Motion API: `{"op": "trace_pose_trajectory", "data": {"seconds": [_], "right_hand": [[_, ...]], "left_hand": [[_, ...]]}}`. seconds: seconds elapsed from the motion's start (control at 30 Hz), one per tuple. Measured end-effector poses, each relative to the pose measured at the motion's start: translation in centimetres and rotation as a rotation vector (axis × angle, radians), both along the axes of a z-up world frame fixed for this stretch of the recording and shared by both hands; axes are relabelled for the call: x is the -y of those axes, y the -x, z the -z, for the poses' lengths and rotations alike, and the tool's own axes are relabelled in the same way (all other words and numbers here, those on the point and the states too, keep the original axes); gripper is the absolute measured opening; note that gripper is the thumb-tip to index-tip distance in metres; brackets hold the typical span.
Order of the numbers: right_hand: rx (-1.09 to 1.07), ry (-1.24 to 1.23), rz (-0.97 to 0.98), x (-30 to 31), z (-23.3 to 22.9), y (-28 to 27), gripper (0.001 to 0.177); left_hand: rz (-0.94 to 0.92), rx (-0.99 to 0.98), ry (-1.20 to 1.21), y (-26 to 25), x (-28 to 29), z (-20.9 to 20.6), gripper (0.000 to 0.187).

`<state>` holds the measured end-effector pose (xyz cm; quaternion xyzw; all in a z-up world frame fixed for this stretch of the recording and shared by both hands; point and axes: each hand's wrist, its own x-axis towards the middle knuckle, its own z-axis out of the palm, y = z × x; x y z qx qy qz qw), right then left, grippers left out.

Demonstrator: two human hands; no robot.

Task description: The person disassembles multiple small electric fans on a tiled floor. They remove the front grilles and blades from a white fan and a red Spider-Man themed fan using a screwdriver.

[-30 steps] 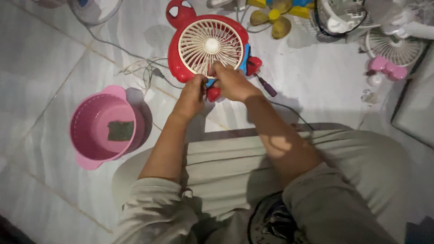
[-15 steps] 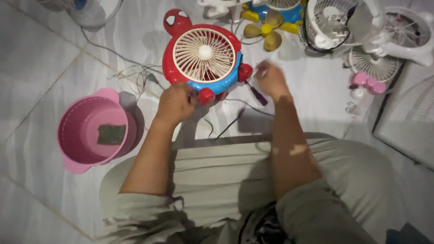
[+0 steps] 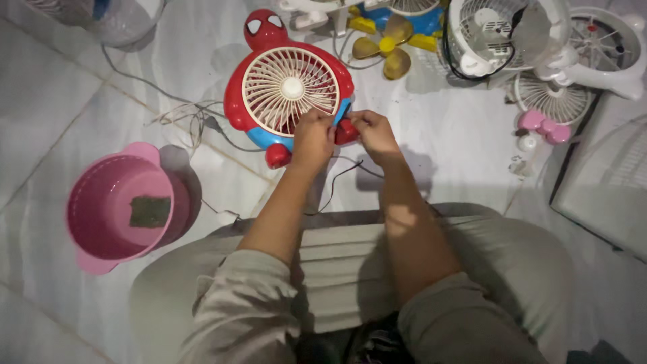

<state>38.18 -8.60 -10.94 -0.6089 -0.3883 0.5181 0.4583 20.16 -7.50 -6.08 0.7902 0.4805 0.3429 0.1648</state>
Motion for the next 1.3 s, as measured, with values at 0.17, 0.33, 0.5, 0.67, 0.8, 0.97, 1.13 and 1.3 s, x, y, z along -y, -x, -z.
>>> {"op": "trace_pose_trajectory", "data": {"seconds": [0.17,0.33,0.5,0.67,0.8,0.97,1.13,1.3], "right_hand": [[0.286,-0.26,-0.084,1.2,-0.6,0.6,0.023],[0.441,-0.282,-0.154,2.3,-1.1,0.8,0.018],[0.124,0.011,-0.314,1.0,-1.5,0.0,0.015],[0.154,-0.051,-0.342,1.0,-2.2,-0.2,0.011],[0.517,-0.16,-0.326,0.7,-3.0,0.5,0.01],[0.651,-0.278,-0.361,0.9,-3.6,1.3,0.013],[0.679,-0.264,-0.406,1.0,-3.6,1.1,0.013],[0.593,-0.271,-0.302,1.3,-3.7,1.1,0.013]], "left_hand": [[0.055,0.045,-0.093,1.3,1.9,0.4,0.03],[0.079,0.124,-0.14,2.0,2.9,1.4,0.032],[0.022,0.183,-0.085,2.0,2.2,2.1,0.024],[0.01,0.159,-0.004,1.9,1.8,1.8,0.019],[-0.007,0.113,0.014,1.8,1.5,2.2,0.018],[0.049,0.065,0.075,1.8,0.3,3.5,0.011],[0.095,-0.085,0.05,2.1,0.4,1.3,0.017],[0.094,-0.146,-0.014,1.5,1.2,0.0,0.014]]}}
